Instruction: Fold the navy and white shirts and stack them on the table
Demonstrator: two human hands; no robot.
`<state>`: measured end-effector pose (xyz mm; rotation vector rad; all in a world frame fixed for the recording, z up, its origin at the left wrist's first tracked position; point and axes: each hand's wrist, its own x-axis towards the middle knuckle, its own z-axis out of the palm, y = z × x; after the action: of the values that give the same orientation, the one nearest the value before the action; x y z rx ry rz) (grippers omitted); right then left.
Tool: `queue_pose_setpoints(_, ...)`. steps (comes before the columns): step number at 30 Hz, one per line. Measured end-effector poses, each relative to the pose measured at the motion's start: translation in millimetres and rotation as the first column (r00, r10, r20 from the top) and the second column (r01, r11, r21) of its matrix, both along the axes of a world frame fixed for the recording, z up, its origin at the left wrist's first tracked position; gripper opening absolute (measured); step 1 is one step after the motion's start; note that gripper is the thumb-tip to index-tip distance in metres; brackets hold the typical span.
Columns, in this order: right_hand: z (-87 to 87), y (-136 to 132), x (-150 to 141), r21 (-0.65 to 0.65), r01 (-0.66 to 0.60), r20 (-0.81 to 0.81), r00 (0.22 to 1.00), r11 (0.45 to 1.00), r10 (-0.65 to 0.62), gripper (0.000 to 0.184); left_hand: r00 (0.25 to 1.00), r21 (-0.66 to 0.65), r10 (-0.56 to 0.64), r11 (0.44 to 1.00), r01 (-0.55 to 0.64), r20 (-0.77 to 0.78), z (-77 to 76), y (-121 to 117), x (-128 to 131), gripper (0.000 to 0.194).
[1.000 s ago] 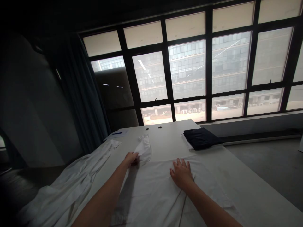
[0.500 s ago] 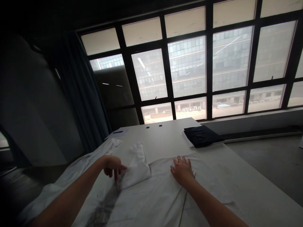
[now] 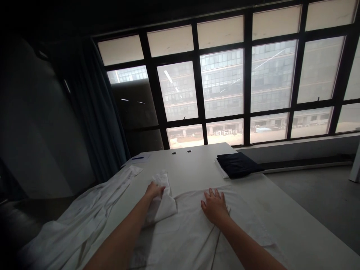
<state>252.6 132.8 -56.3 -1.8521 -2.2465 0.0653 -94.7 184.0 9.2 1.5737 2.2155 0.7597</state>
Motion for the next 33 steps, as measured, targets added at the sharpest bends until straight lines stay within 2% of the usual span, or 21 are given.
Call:
queue_pose_setpoints(2,0.8,-0.3,0.4,-0.007,-0.003,-0.004,1.0,1.0,0.003,0.06,0.997,-0.009,0.053,0.999,-0.053,0.058,1.0,2.4,3.7,0.036)
queue_pose_setpoints(4,0.4,-0.2,0.6,-0.007,-0.007,-0.009,1.0,1.0,0.007,0.06,0.989,0.006,0.085,0.996,-0.086,0.121,8.1,3.9,6.3,0.034)
queue_pose_setpoints(8,-2.6,1.8,1.0,0.004,-0.003,-0.022,1.0,1.0,0.003,0.06,0.97,0.122,0.059,0.989,-0.089,0.235,37.9,0.9,15.6,0.034)
queue_pose_setpoints(10,-3.5,2.9,1.4,-0.004,-0.002,-0.031,1.0,1.0,0.002,0.06,0.959,0.199,-0.024,0.979,-0.034,0.281,56.9,-9.6,23.2,0.035)
queue_pose_setpoints(12,-3.1,3.2,2.1,-0.012,-0.002,-0.04,0.999,1.0,0.002,0.059,0.939,0.258,-0.136,0.965,0.053,0.316,76.2,-30.4,28.8,0.038)
queue_pose_setpoints(15,-0.2,1.3,3.3,-0.007,-0.017,-0.048,0.999,1.0,0.016,0.059,0.852,0.229,-0.364,0.928,0.294,0.377,100.3,-78.3,23.3,0.042)
queue_pose_setpoints(16,1.0,0.1,3.6,-0.001,-0.022,-0.05,0.999,1.0,0.022,0.059,0.745,0.134,-0.498,0.859,0.494,0.444,105.2,-95.6,16.7,0.042)
queue_pose_setpoints(17,2.1,-1.1,3.8,0.003,-0.024,-0.052,0.998,1.0,0.024,0.058,0.641,0.011,-0.566,0.754,0.657,0.518,107.4,-111.6,7.9,0.043)
queue_pose_setpoints(18,3.1,-2.3,3.9,0.009,-0.023,-0.055,0.998,1.0,0.024,0.057,0.569,-0.129,-0.571,0.63,0.766,0.591,106.6,-125.3,-2.3,0.046)
queue_pose_setpoints(19,4.0,-3.4,4.0,0.018,-0.018,-0.061,0.998,1.0,0.02,0.055,0.549,-0.233,-0.543,0.542,0.807,0.635,102.5,-136.0,-13.4,0.046)
queue_pose_setpoints(20,4.7,-4.1,4.0,0.026,-0.011,-0.069,0.998,1.0,0.013,0.053,0.582,-0.308,-0.52,0.521,0.796,0.625,95.2,-143.3,-24.7,0.044)
queue_pose_setpoints(21,5.4,-4.7,4.1,0.036,-0.006,-0.081,0.997,0.999,0.009,0.051,0.649,-0.351,-0.512,0.563,0.748,0.563,85.3,-147.3,-35.9,0.041)
queue_pose_setpoints(22,6.3,-5.0,4.1,0.049,-0.009,-0.102,0.995,0.999,0.014,0.049,0.733,-0.361,-0.508,0.648,0.671,0.453,73.5,-148.3,-46.5,0.039)
queue_pose_setpoints(23,7.6,-5.2,4.1,0.067,-0.017,-0.131,0.991,0.998,0.026,0.047,0.821,-0.331,-0.485,0.755,0.567,0.301,61.0,-146.9,-56.4,0.039)
queue_pose_setpoints(25,12.3,-6.4,4.0,0.102,-0.038,-0.19,0.98,0.994,0.057,0.043,0.899,-0.265,-0.409,0.86,0.437,0.155,37.7,-139.6,-73.2,0.042)
queue_pose_setpoints(27,20.6,-10.0,3.0,0.14,-0.083,-0.234,0.966,0.987,0.114,0.039,0.938,-0.204,-0.336,0.916,0.347,0.085,20.8,-129.9,-85.5,0.045)
queue_pose_setpoints(29,31.7,-16.9,0.6,0.148,-0.207,-0.26,0.935,0.967,0.24,0.032,0.964,-0.166,-0.261,0.95,0.266,0.048,10.6,-119.9,-93.2,0.044)
queue_pose_setpoints(31,43.2,-26.9,-3.5,0.118,-0.381,-0.292,0.87,0.917,0.398,0.024,0.983,-0.15,-0.18,0.972,0.181,0.021,3.5,-109.8,-97.2,0.042)
queue_pose_setpoints(33,52.5,-38.7,-9.1,0.062,-0.51,-0.311,0.807,0.858,0.502,0.027,0.995,-0.136,-0.103,0.986,0.101,-0.008,-4.3,-99.8,-98.5,0.041)
